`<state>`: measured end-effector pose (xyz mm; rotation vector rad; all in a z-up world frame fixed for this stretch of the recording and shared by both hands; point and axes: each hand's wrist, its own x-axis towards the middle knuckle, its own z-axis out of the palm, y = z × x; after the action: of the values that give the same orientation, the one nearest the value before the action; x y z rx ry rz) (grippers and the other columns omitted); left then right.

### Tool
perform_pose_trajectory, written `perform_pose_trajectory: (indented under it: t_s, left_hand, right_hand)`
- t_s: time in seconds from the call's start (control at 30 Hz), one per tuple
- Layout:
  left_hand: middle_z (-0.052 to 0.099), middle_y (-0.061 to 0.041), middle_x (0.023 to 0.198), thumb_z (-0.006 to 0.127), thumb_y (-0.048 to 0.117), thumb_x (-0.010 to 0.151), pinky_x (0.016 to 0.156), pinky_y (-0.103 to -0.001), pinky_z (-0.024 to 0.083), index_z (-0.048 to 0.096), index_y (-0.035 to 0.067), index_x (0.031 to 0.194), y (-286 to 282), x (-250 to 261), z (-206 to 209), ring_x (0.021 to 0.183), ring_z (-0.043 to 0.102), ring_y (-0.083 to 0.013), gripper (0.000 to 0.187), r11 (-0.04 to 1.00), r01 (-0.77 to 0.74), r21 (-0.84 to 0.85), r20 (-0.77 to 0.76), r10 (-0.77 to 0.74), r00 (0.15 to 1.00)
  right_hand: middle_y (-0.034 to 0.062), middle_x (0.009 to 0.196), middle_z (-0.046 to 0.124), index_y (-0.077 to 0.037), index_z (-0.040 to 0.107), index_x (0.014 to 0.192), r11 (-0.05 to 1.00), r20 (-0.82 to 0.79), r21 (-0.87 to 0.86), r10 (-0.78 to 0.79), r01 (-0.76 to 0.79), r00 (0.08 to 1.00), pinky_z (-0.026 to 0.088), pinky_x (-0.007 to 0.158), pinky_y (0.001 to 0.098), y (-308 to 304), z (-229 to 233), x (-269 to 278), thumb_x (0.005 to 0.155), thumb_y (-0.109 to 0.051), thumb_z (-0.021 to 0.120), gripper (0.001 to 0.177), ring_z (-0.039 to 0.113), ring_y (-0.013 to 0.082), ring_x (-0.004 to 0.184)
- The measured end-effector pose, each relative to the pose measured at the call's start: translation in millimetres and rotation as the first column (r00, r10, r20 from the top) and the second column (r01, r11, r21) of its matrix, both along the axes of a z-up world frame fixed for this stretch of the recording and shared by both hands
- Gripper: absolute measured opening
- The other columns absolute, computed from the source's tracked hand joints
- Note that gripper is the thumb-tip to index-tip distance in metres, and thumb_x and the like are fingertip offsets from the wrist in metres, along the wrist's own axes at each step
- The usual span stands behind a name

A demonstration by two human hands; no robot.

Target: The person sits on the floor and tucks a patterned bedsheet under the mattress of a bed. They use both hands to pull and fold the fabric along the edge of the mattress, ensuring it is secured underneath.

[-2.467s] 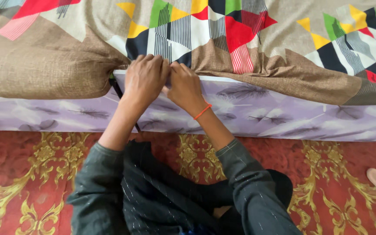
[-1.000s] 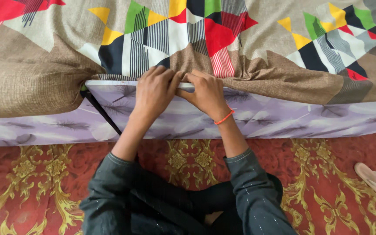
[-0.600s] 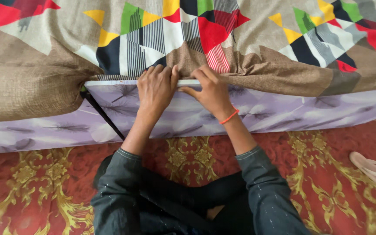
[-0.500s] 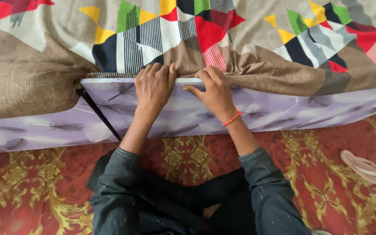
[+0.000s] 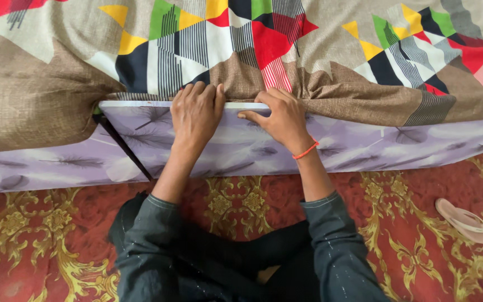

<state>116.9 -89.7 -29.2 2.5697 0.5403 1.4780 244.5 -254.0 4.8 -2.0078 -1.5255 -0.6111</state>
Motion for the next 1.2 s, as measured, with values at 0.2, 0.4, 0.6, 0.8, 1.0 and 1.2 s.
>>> perform_pose_trajectory:
  t_s: [0.2, 0.4, 0.6, 0.8, 1.0, 1.2]
  left_hand:
    - [0.060, -0.006, 0.076, 0.064, 0.027, 0.106, 0.073, -0.041, 0.049, 0.064, 0.010, 0.076, -1, -1, 4, 0.076, 0.063, -0.0263, 0.034, 1.000, 0.013, 0.013, -0.036, -0.013, 0.999]
    - [0.062, -0.008, 0.078, 0.065, 0.028, 0.108, 0.071, -0.042, 0.048, 0.066, 0.007, 0.080, 0, -8, 19, 0.077, 0.062, -0.0279, 0.035, 0.994, 0.076, -0.076, -0.167, -0.088, 0.982]
    - [0.064, -0.009, 0.078, 0.063, 0.026, 0.107, 0.069, -0.042, 0.048, 0.069, 0.005, 0.086, -26, 17, 26, 0.072, 0.061, -0.0278, 0.031, 0.986, 0.140, -0.095, -0.187, -0.156, 0.970]
    - [0.065, -0.009, 0.082, 0.063, 0.025, 0.106, 0.074, -0.043, 0.050, 0.069, 0.008, 0.083, -44, 39, 8, 0.081, 0.064, -0.0284, 0.029, 0.989, 0.147, -0.028, -0.109, -0.149, 0.983]
    - [0.063, -0.007, 0.080, 0.064, 0.027, 0.103, 0.072, -0.041, 0.048, 0.069, 0.009, 0.081, -48, 42, 6, 0.079, 0.063, -0.0270, 0.029, 0.997, 0.080, -0.007, -0.051, -0.080, 0.995]
    - [0.064, -0.007, 0.081, 0.064, 0.026, 0.102, 0.074, -0.042, 0.047, 0.068, 0.010, 0.077, -50, 46, 0, 0.080, 0.063, -0.0266, 0.030, 0.998, 0.051, -0.031, 0.049, -0.049, 0.998]
  right_hand:
    - [0.0049, 0.082, 0.065, -0.006, 0.065, 0.081, 0.999, -0.038, 0.051, -0.002, 0.004, 0.999, 0.051, 0.066, 0.0394, 1, -1, 2, 0.078, -0.057, 0.084, 0.054, 0.066, 0.0242, 0.076]
    - [0.0054, 0.079, 0.062, -0.008, 0.066, 0.079, 1.000, -0.067, -0.014, 0.004, -0.005, 0.998, 0.049, 0.063, 0.0401, 0, -2, 11, 0.077, -0.060, 0.084, 0.054, 0.065, 0.0258, 0.073]
    - [0.0058, 0.083, 0.062, -0.007, 0.067, 0.086, 0.992, -0.025, 0.114, 0.051, -0.048, 0.998, 0.050, 0.068, 0.0400, -1, -7, 13, 0.077, -0.047, 0.084, 0.044, 0.065, 0.0263, 0.080]
    - [0.0073, 0.081, 0.061, -0.008, 0.066, 0.081, 0.996, -0.040, 0.085, 0.027, -0.023, 0.999, 0.051, 0.071, 0.0411, -1, -14, 18, 0.080, -0.024, 0.082, 0.023, 0.066, 0.0273, 0.081]
    - [0.0090, 0.093, 0.065, -0.007, 0.066, 0.096, 0.997, 0.073, 0.081, -0.005, 0.000, 0.997, 0.050, 0.080, 0.0418, -2, -17, 13, 0.080, -0.025, 0.081, 0.028, 0.066, 0.0283, 0.091]
    - [0.0084, 0.109, 0.067, -0.006, 0.066, 0.113, 0.998, 0.137, 0.057, 0.031, -0.039, 0.990, 0.047, 0.092, 0.0420, -11, -22, 12, 0.084, -0.030, 0.081, 0.041, 0.065, 0.0288, 0.104]
